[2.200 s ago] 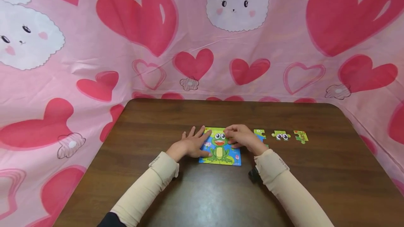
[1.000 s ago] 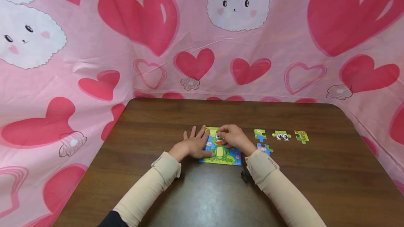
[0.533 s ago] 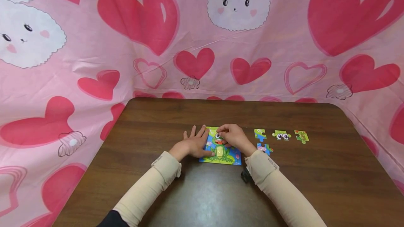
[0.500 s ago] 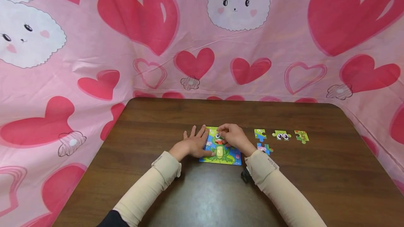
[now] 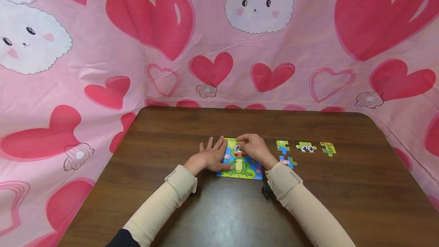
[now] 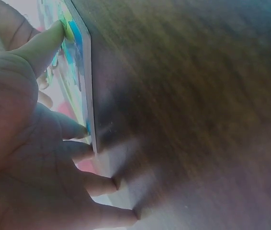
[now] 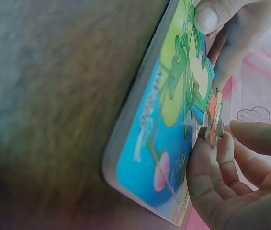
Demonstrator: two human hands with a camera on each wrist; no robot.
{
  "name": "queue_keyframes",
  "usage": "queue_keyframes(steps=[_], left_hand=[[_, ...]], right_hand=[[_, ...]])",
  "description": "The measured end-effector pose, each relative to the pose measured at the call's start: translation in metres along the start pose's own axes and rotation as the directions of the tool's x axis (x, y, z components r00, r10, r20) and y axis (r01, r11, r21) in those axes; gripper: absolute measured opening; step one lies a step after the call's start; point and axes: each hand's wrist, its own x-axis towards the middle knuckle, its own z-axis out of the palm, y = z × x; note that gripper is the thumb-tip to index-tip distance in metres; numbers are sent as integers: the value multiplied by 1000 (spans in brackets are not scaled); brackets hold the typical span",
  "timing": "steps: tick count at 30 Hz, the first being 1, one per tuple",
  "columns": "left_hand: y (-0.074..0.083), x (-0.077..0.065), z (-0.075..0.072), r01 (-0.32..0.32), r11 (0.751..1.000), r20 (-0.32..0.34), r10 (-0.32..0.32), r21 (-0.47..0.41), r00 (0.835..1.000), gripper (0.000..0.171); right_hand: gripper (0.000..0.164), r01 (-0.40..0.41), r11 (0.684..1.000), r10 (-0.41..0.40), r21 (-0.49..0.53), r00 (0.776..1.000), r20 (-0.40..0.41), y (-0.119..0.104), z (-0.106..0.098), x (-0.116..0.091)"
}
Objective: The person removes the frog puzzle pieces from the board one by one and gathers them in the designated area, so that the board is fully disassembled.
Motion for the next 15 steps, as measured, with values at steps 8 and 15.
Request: queue_keyframes(steps=[8, 15], left_hand=[[0, -1, -1, -1, 1000, -1, 1, -1, 1000, 104], [1, -1, -1, -7, 1000, -6, 7, 2, 1000, 103]], right_hand=[[36, 32, 999, -33, 39, 999, 31, 4, 0, -2], [36, 33, 992, -44, 126, 995, 87, 6, 0, -5]])
